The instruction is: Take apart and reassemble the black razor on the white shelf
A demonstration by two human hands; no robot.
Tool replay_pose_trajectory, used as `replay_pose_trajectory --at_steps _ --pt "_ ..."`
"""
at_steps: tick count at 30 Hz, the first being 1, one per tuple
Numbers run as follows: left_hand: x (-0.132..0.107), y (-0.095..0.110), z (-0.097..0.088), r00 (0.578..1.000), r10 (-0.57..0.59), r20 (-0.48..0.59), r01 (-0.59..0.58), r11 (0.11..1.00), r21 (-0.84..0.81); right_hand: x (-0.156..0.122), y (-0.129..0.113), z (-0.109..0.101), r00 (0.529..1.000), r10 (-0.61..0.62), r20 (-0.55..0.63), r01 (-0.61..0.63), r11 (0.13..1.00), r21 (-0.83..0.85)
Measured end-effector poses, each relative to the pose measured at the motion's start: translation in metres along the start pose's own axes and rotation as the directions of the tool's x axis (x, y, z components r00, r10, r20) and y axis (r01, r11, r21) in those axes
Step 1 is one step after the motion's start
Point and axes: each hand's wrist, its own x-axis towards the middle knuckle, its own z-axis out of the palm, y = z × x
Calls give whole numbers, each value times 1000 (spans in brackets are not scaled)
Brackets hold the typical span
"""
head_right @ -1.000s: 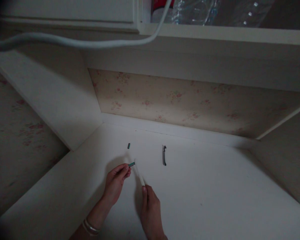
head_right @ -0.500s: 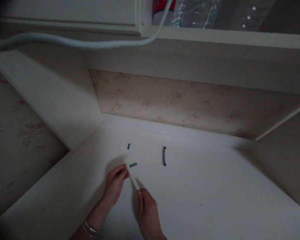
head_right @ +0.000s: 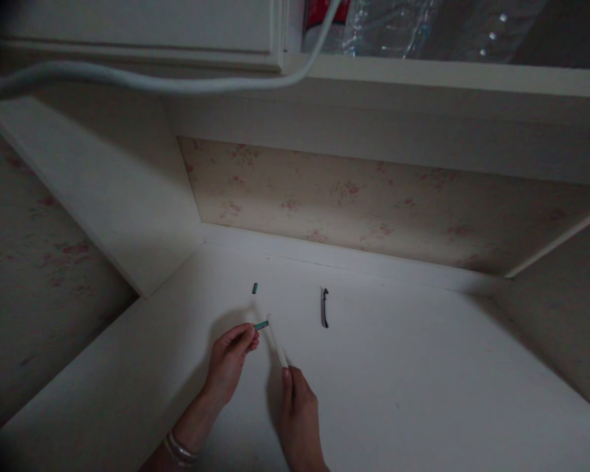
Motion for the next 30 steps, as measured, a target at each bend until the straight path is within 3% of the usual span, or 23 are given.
replay_pose_trajectory --at_steps 5,10,15,18,23,27,30 --pt "0 0 0 1000 11 8 -12 999 29 -1 4 2 993 -60 105 61 998 -2" --pt "2 -4 -3 1000 13 11 -13 1000 8 0 5 2 1000 -6 7 6 1000 -9" --pt "3 -6 -4 1000 21 11 -21 1000 23 0 1 1 995 -70 64 69 998 13" --pt "3 -5 -3 1000 13 2 -13 1000 9 1 0 0 1000 -13 1 13 1000 7" --pt "2 -3 -3 999 32 9 -33 999 41 0 0 1 997 -51 57 50 999 12" --pt "3 -3 -3 1000 14 13 -14 1000 25 0 -1 0 1000 24 10 -24 1000 0" --pt "3 -3 -3 1000 13 19 -14 999 32 0 -1 0 998 -5 62 5 1000 0"
